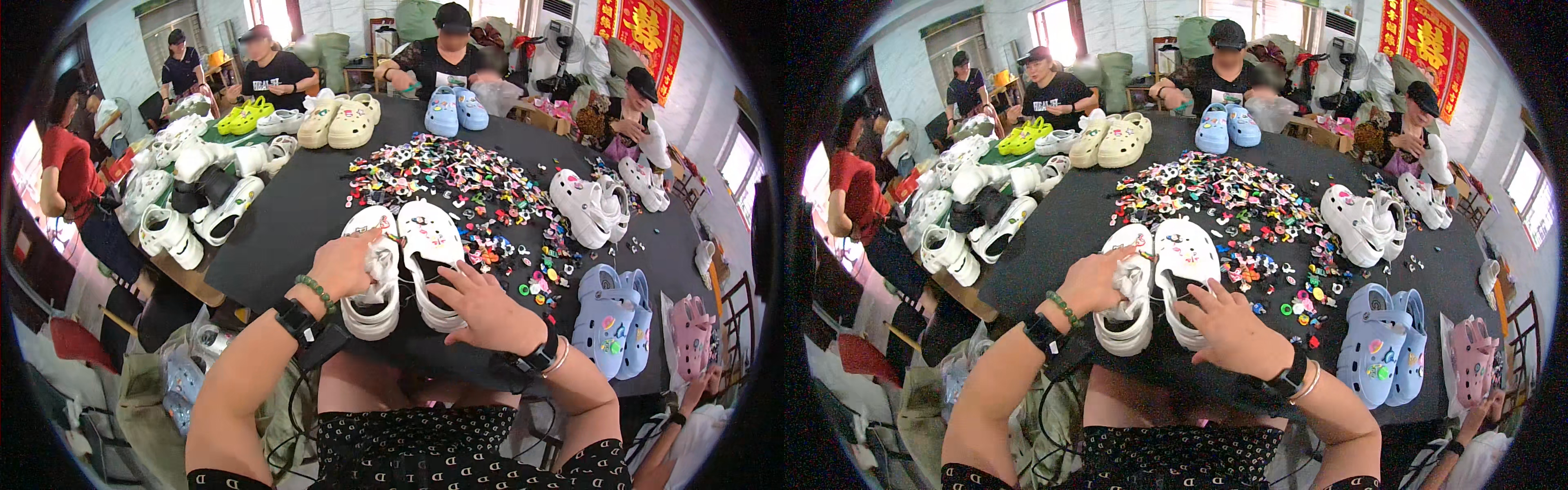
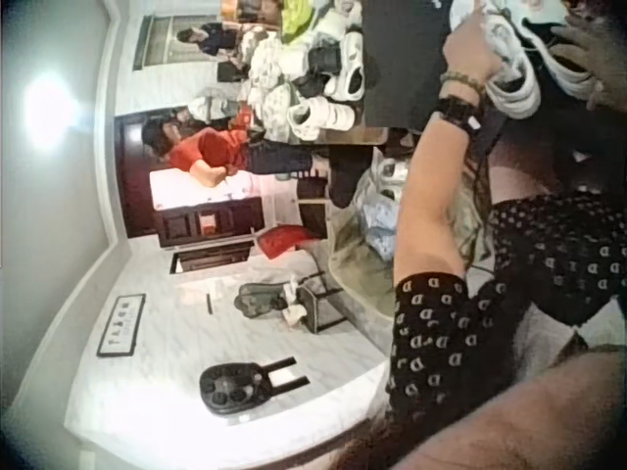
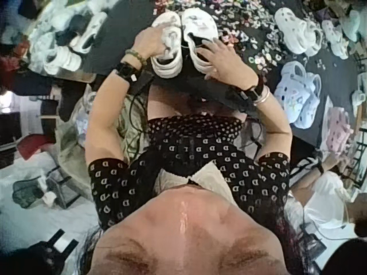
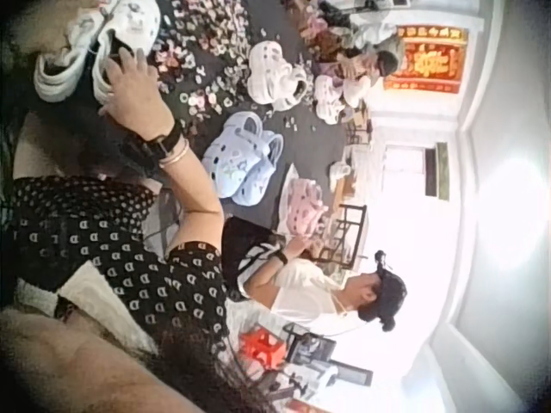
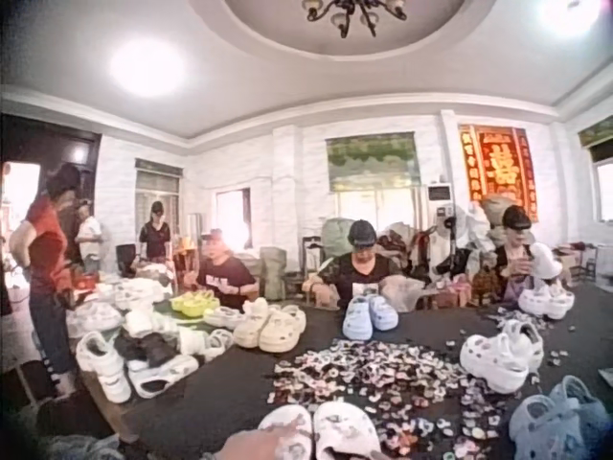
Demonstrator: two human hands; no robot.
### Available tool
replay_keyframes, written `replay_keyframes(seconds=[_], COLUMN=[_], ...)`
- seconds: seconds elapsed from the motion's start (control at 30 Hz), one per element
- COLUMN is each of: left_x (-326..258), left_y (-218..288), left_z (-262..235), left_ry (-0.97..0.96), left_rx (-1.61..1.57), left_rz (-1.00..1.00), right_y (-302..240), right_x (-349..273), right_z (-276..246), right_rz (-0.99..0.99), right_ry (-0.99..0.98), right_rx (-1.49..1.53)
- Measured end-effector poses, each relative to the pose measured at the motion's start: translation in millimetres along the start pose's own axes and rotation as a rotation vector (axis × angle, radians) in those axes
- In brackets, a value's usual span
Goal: Attaching decorative charms to rubber clogs.
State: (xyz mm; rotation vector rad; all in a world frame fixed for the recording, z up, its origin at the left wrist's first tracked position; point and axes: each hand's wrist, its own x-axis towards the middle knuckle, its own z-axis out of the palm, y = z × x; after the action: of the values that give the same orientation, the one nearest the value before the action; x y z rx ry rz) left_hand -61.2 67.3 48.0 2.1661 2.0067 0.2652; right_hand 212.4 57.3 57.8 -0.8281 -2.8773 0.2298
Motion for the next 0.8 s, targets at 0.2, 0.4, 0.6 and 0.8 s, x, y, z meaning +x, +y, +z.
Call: replay_keyframes(seconds=[0.2,0.4,0.6,0.8], left_x=[3,-1,-7,-13], left_y=[5,8,-3,-17], left_z=[10,29,30,-8], left_ry=[0.138,0.296,0.363,0.448], left_rx=[0.197,0.251,0.24,0.39], left_rz=[0.073,0.037,0.094,0.697], right_y=[-8,-6,-15,-65], right_x=[-6,-9,-8,-5], right_z=[-4,6,16,18], right_rz=[-0.004,-0.005,-0.062,-0.046], right_ry=[0.114,0.211,0.291,0.406], right_rx=[-0.15,-0.079,-0.01,0.157])
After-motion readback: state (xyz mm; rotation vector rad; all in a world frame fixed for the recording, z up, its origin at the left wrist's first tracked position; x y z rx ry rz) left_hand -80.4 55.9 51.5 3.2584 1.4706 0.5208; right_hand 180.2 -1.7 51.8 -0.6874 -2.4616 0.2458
